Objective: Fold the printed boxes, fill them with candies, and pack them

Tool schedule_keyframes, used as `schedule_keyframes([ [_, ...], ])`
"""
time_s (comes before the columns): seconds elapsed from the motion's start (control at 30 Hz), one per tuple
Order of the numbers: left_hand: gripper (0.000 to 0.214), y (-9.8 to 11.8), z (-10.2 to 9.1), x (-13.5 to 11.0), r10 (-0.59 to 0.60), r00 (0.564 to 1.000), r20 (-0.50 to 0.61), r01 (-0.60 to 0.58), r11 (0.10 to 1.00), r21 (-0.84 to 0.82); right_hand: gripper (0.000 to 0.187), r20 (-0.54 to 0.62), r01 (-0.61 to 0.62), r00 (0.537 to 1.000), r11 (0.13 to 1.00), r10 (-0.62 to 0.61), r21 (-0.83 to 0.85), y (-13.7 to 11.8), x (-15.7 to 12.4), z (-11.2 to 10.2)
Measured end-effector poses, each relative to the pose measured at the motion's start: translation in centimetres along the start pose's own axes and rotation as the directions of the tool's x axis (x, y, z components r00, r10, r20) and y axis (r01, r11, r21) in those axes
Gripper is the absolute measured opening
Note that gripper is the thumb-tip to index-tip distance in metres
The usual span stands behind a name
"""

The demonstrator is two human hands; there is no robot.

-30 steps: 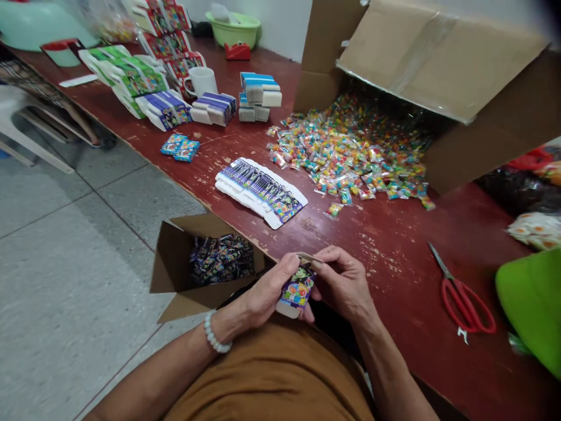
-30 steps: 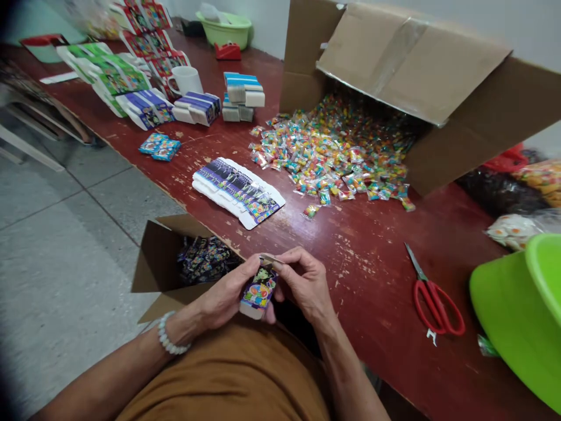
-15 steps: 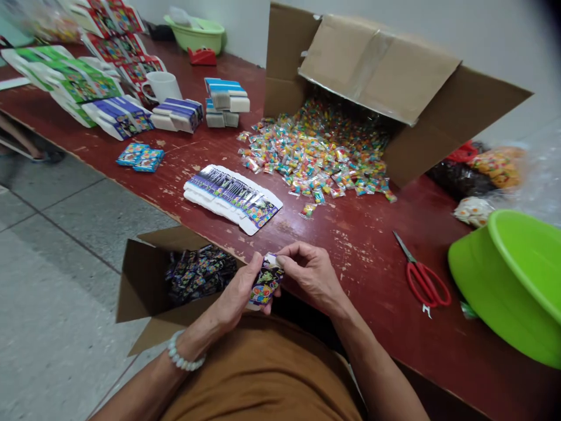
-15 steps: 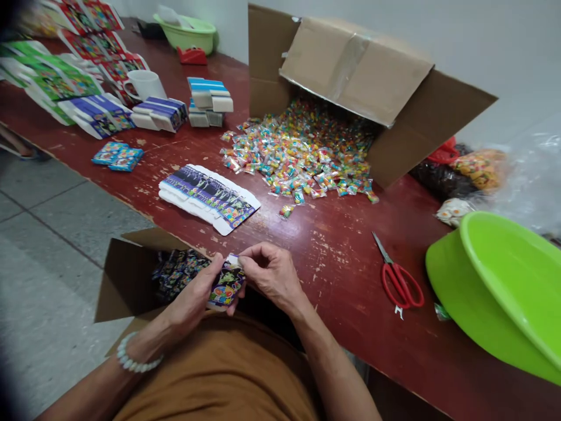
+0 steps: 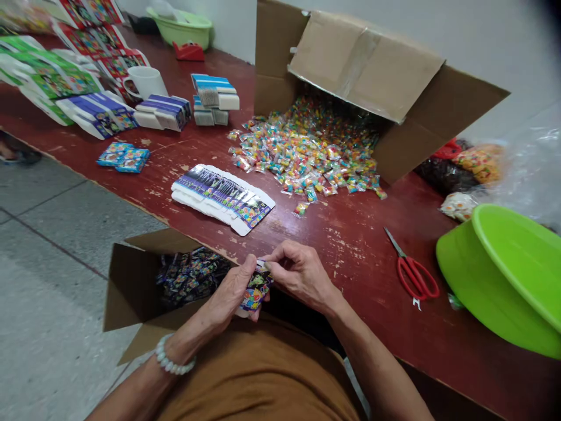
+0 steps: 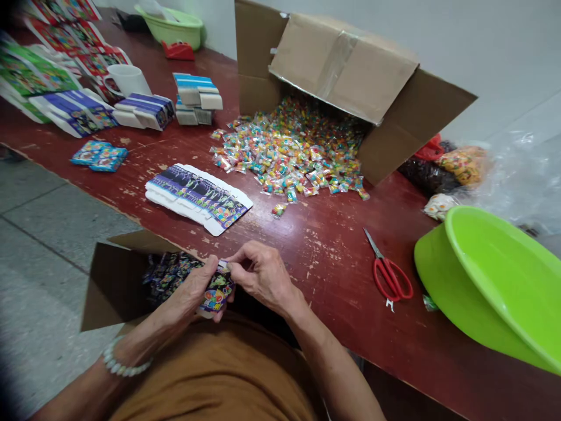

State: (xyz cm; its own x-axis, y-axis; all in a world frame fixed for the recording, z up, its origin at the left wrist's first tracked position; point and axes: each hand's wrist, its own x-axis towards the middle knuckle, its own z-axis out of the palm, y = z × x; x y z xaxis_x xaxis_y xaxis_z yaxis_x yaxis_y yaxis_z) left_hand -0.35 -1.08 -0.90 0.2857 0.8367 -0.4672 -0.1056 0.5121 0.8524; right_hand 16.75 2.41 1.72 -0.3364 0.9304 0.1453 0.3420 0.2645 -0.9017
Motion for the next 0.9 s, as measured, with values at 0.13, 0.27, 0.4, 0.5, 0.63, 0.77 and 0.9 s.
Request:
schedule_keyframes([
  [0.13, 0.071, 0.2, 0.1, 0.2, -0.018, 1.0, -0.003, 0.018, 0.999, -0.048, 0.014, 0.12, -0.051, 0.992, 0.981, 0.029, 0.187, -0.4, -0.3, -0.1],
  [0.27, 0.07, -0.1, 0.4, 0.2, -0.049, 0.999, 0.013, 0.05, 0.986, -0.162, 0.008, 0.128, 0.008, 0.991, 0.994, -0.022, 0.107, 0.1, -0.7, 0.4],
  [0.4, 0.048, -0.7, -0.1, -0.7, -0.053, 0.996, 0.071, 0.07, 0.964, -0.255, 0.013, 0.163, 0.065, 0.985, 0.997, -0.059, -0.032, 1.7, 0.9, -0.3],
  [0.5, 0.035, -1.3, -1.4, -1.7, -0.086, 0.986, 0.145, 0.126, 0.946, -0.298, 0.014, 0.004, 0.118, 0.993, 0.962, -0.121, -0.245, 3.7, 3.8, -2.4],
  [0.63, 0.032, -2.3, -5.3, -2.4, -0.146, 0.984, 0.102, 0.167, 0.956, -0.242, 0.047, -0.069, -0.004, 0.996, 0.765, -0.053, -0.644, 6.6, 7.1, -4.6],
  [0.77, 0.035, -2.9, -10.5, -2.9, -0.093, 0.995, 0.037, 0.084, 0.978, 0.19, 0.027, -0.037, -0.006, 0.999, 0.729, -0.026, -0.684, 8.4, 7.4, -4.9],
  [0.9, 0.034, -2.9, -12.4, -3.4, -0.255, 0.947, 0.198, 0.159, 0.902, 0.401, 0.031, -0.123, -0.052, 0.992, 0.774, -0.034, -0.631, 7.9, 5.7, -4.7],
])
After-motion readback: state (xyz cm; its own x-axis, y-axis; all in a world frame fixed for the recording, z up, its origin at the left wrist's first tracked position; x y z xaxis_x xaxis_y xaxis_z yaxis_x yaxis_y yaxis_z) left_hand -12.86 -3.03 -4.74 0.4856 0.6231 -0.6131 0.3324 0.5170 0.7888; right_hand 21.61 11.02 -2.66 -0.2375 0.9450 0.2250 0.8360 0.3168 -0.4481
